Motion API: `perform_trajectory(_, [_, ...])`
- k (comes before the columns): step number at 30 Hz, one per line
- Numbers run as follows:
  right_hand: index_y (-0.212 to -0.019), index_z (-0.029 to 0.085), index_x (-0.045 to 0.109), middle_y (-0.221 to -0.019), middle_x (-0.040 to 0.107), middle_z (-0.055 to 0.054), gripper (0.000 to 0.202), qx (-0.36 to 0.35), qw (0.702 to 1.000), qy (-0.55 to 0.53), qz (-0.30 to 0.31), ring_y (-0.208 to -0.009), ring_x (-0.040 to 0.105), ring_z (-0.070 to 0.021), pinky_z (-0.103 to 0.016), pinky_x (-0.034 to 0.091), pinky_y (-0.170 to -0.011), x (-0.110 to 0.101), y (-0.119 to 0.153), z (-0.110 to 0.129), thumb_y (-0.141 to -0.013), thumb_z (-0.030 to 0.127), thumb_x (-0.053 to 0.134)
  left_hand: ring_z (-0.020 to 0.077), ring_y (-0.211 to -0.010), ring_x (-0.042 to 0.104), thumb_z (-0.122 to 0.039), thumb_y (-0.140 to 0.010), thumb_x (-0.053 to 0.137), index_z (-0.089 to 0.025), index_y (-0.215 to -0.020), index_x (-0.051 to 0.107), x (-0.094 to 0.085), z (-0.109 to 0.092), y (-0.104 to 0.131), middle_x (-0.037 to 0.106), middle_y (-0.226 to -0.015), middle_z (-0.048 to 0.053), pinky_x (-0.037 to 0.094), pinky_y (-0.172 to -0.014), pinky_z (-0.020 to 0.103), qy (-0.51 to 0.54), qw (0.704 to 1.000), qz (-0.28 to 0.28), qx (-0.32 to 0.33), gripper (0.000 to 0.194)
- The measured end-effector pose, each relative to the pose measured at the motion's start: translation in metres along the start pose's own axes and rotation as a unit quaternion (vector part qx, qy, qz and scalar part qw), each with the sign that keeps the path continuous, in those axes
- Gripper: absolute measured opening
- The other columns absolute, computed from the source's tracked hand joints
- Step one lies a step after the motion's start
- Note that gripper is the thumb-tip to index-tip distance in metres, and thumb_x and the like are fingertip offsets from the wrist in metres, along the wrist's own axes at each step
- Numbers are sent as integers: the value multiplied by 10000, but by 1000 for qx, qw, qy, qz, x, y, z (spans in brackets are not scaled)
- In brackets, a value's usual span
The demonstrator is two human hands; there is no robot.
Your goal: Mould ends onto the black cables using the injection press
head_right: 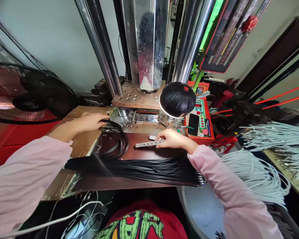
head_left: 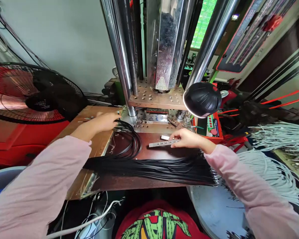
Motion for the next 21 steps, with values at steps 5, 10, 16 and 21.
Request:
perform_trajectory(5, [-1020, 202, 766, -931, 702, -47, 268, -64, 997, 22, -39, -845, 619, -188, -286, 454, -790, 35, 19, -8, -889, 399, 639, 207, -1001, 658, -336, -857, 593, -231, -1073, 732, 21, -132, 49, 733, -1115, 30, 441, -886, 254, 172, 946, 153, 230, 278])
perform_trajectory(10, [-1005, 191, 759, -941, 648, -85, 269, -83, 980, 149, -99, -929, 591, -204, -308, 453, -856, 36, 23, -14, -945, 386, 584, 252, -990, 647, -369, -796, 738, -200, -1088, 714, 52, -187, 91, 724, -1075, 72, 440, -869, 305, 155, 927, 152, 305, 338])
perform_trajectory(16, [-1234, 187, 673, -1048, 644, -110, 349, 18, 961, 260, -91, -999, 609, -246, -340, 457, -876, 17, 21, -38, -907, 304, 639, 257, -1020, 627, -350, -906, 618, -179, -1037, 693, 72, -195, 101, 700, -1084, 87, 438, -907, 351, 96, 943, 90, 307, 228])
perform_trajectory(21, [-1139, 175, 718, -1001, 660, -98, 259, -2, 960, 269, -82, -962, 628, -225, -302, 467, -828, 19, -6, -44, -923, 266, 605, 235, -946, 648, -318, -939, 541, -168, -994, 695, 72, -195, 98, 711, -1030, 87, 465, -848, 329, 100, 955, 71, 271, 222])
Point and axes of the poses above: each hand's wrist, its own y-axis away from the middle knuckle, its own x-axis out of the palm, z = x × y, the point moved 5 cm from there along -y, towards the middle knuckle
